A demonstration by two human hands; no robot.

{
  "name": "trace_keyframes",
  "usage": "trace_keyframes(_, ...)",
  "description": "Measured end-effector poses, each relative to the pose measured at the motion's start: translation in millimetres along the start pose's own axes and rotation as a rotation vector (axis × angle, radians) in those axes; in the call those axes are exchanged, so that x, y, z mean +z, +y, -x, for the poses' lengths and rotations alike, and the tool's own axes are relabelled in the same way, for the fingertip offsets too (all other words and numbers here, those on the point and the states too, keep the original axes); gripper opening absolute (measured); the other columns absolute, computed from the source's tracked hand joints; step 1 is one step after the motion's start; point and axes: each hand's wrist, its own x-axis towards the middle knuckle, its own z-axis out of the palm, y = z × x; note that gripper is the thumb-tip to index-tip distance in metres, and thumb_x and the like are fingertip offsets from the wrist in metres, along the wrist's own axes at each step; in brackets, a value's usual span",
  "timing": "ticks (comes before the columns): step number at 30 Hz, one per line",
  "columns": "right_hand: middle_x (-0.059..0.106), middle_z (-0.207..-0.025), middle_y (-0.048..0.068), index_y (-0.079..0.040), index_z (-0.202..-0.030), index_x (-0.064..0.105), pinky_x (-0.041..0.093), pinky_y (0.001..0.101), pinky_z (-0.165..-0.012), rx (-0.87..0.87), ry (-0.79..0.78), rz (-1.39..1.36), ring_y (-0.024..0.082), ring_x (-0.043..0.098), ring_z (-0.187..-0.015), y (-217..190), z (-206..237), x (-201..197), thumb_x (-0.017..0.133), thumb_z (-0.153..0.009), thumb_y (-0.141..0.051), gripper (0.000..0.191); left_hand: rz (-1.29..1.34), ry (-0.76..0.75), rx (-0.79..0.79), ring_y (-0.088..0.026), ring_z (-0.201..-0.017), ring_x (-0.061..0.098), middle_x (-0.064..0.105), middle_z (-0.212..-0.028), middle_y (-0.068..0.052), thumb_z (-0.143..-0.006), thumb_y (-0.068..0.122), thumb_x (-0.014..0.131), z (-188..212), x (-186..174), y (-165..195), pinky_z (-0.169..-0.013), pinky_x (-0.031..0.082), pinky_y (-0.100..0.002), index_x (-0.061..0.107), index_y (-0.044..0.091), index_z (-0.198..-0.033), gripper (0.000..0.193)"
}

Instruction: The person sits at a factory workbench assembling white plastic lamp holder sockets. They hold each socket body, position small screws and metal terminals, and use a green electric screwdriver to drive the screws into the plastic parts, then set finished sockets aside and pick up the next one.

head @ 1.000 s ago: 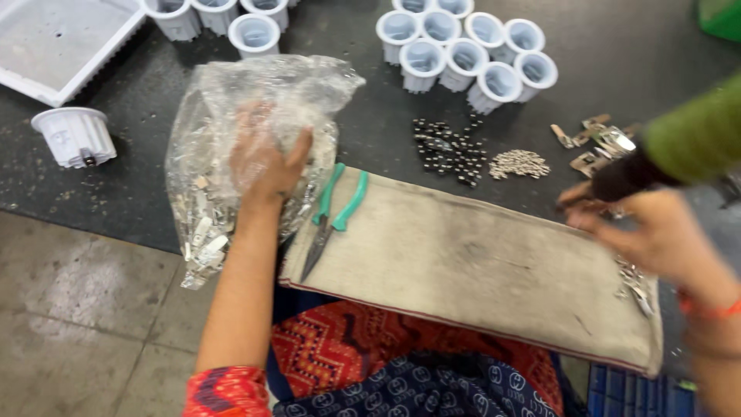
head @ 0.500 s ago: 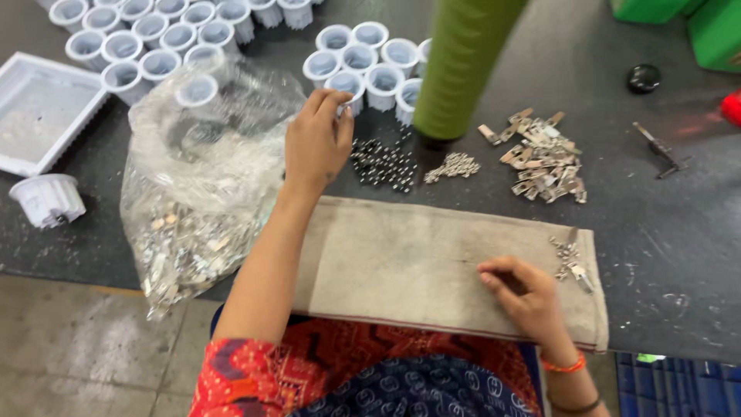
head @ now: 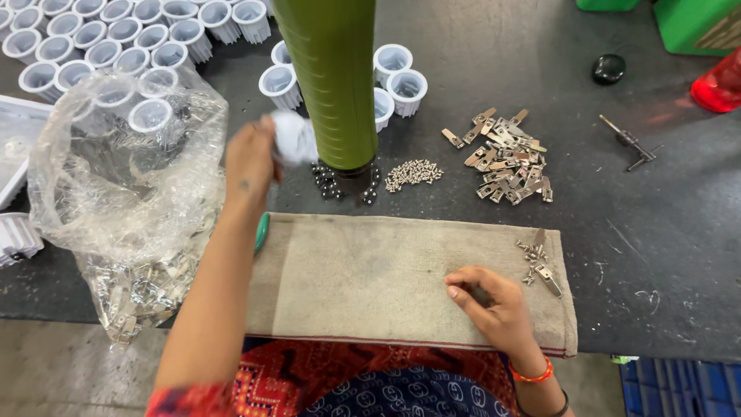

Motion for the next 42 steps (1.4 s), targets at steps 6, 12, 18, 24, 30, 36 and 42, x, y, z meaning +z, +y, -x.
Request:
trace_keyframes(6, 0.077, -0.094, 0.003, -0.005, -0.102, 0.075, 0.055, 0.0234, -0.074, -0.101, -0.009, 0.069, 0.008, 0.071, -0.084, -15.3, -5.9, 2.4, 0.076, -0.087, -0.008, 0.015, 0.208, -0.441, -0.497, -0.009, -0.044, 0.050, 0.066, -0.067, -0.001, -0.100, 0.027, 0.053, 113.0, 15.2, -52.6, -0.039, 0.038, -0.026, 0.069, 0.008, -0.098, 0.025)
trace_keyframes(12, 0.076, -0.088, 0.002, -0.006, -0.101, 0.076, 0.053, 0.0229, -0.068, 0.027, 0.000, 0.089, 0.008, 0.067, -0.076, -10.5, 0.7, 5.2, 0.077, -0.087, -0.009, 0.014, -0.425, -0.516, -0.217, -0.022, -0.049, 0.061, 0.065, -0.069, -0.009, -0.102, 0.023, 0.049, 147.0, 43.1, -60.2, -0.049, 0.050, -0.036, 0.067, 0.007, -0.104, 0.024)
trace_keyframes(18, 0.076, -0.092, 0.003, -0.003, -0.102, 0.076, 0.054, 0.0233, -0.074, 0.137, -0.040, -0.067, 0.009, 0.067, -0.084, -20.7, -5.0, 0.9, 0.071, -0.092, -0.005, 0.011, -0.454, -0.286, 0.453, -0.030, -0.103, 0.069, 0.071, -0.122, -0.014, -0.091, 0.005, 0.057, 172.1, 17.1, -40.3, -0.087, 0.057, -0.040, 0.070, 0.007, -0.119, 0.031)
trace_keyframes(24, 0.070, -0.101, 0.008, -0.001, -0.116, 0.064, 0.059, 0.0284, -0.084, -0.213, 0.150, -0.314, 0.015, 0.068, -0.092, -107.0, -57.2, -17.8, 0.064, -0.105, -0.001, 0.011, -0.364, -0.334, 0.446, -0.032, -0.108, 0.066, 0.070, -0.118, -0.014, -0.071, 0.033, 0.087, 190.1, 19.4, -38.2, -0.092, 0.054, -0.042, 0.064, 0.006, -0.128, 0.067)
trace_keyframes(30, 0.069, -0.094, 0.010, 0.001, -0.111, 0.062, 0.046, 0.0282, -0.068, -0.563, -0.057, -0.152, 0.016, 0.058, -0.075, -230.4, -117.1, -16.1, 0.065, -0.110, -0.012, 0.013, -0.501, -0.339, 0.435, -0.032, -0.107, 0.066, 0.072, -0.119, -0.013, -0.071, 0.042, 0.088, 187.0, 35.5, -39.4, -0.092, 0.053, -0.042, 0.066, 0.006, -0.129, 0.072)
trace_keyframes(36, 0.069, -0.096, 0.014, 0.007, -0.108, 0.062, 0.052, 0.0303, -0.075, -0.494, -0.249, -0.226, 0.020, 0.064, -0.080, -257.3, -139.3, 12.3, 0.060, -0.109, -0.001, 0.008, -0.508, -0.179, 0.378, -0.025, -0.089, 0.073, 0.077, -0.104, -0.006, -0.090, 0.038, 0.073, 112.0, 6.7, -25.4, -0.081, 0.057, -0.040, 0.074, 0.013, -0.117, 0.036)
trace_keyframes(42, 0.063, -0.091, 0.015, 0.002, -0.117, 0.053, 0.055, 0.0345, -0.075, -0.353, -0.103, -0.536, 0.024, 0.066, -0.078, -218.1, -124.1, 41.6, 0.066, -0.102, 0.002, 0.020, -0.750, -0.007, 0.544, -0.032, -0.084, 0.068, 0.070, -0.093, -0.008, -0.090, 0.026, 0.073, 55.3, 5.0, -53.6, -0.072, 0.055, -0.046, 0.078, 0.013, -0.093, 0.014)
